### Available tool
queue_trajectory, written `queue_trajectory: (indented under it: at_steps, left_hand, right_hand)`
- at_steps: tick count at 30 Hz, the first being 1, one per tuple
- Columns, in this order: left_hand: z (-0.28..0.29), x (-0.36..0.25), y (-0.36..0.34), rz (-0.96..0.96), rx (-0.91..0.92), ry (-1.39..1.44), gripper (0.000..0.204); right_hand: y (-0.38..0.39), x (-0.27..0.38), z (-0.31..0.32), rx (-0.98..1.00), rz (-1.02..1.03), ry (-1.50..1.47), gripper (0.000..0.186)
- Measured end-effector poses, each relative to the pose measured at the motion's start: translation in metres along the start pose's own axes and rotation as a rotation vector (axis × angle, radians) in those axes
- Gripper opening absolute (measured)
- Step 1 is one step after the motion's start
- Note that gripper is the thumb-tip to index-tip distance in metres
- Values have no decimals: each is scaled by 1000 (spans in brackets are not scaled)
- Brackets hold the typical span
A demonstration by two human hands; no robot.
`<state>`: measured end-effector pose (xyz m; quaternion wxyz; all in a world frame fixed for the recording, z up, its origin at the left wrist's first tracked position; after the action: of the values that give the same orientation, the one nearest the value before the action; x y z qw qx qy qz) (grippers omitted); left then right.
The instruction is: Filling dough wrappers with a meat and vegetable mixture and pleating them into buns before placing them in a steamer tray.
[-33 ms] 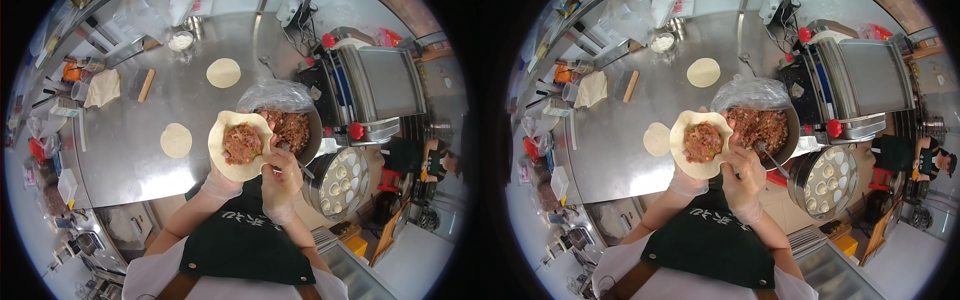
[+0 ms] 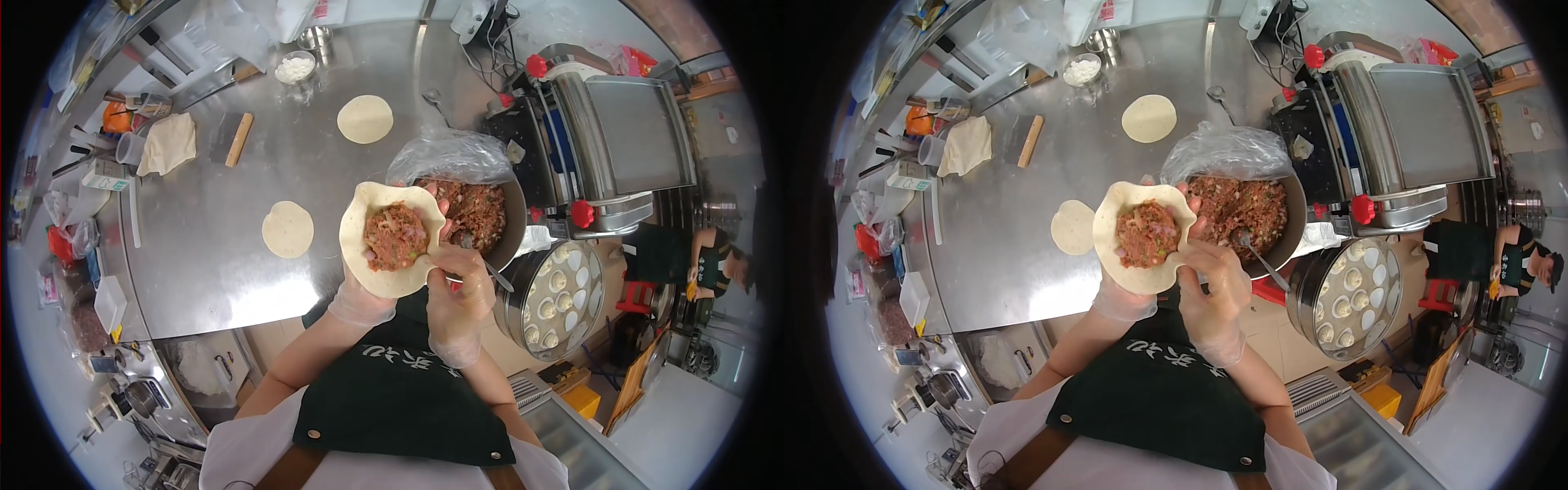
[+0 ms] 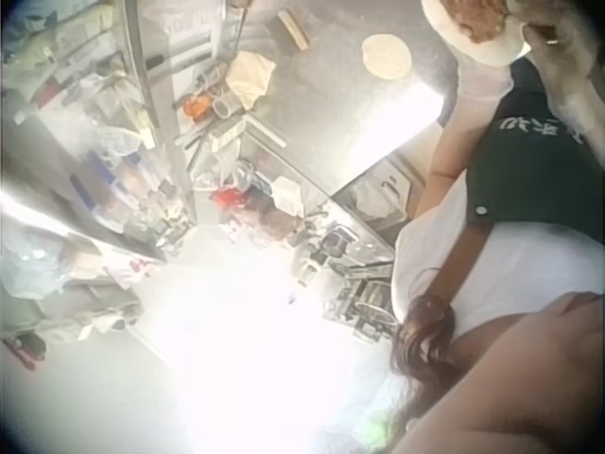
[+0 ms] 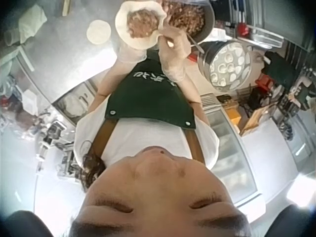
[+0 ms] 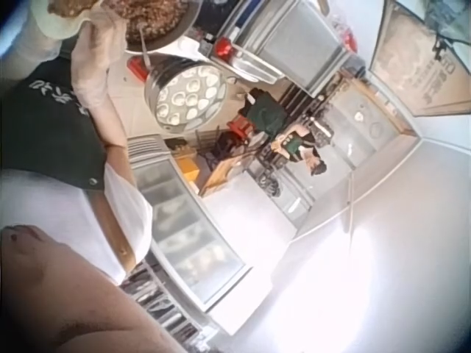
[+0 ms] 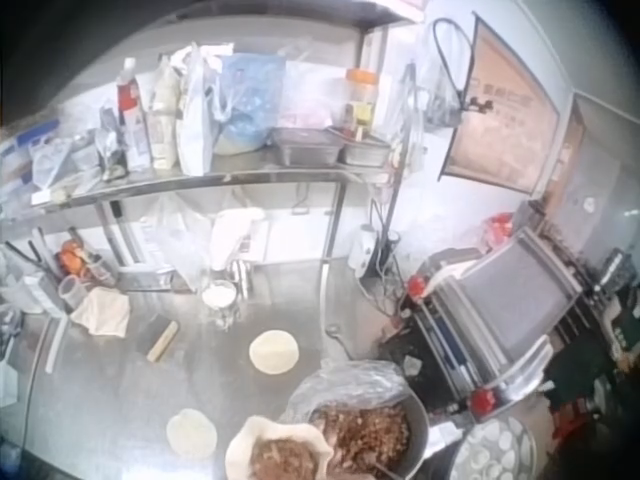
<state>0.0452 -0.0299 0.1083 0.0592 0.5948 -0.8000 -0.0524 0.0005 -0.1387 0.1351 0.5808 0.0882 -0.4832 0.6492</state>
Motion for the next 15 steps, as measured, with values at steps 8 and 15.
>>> queue_trajectory:
  at_steps: [8, 15]
  left_hand:
    - [-21, -4, 5, -94, 35, -233, 45]
    - [-7, -7, 5, 103, 48, 228, 48]
  right_hand:
    - [-24, 2, 15, 165, 70, 49, 45]
    - [-24, 4, 17, 228, 94, 134, 39]
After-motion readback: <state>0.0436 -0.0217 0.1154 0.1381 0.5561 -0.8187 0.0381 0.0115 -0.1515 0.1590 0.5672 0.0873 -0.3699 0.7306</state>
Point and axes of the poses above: each hand's wrist, its own y-axis away from the middle knuckle, its own z-axis out of the back of the hand, x = y × z, the point moved 2 cm from there along -y, towards the middle knuckle, and after that the axes turned 9 degrees about y, right-handed, at the moved point
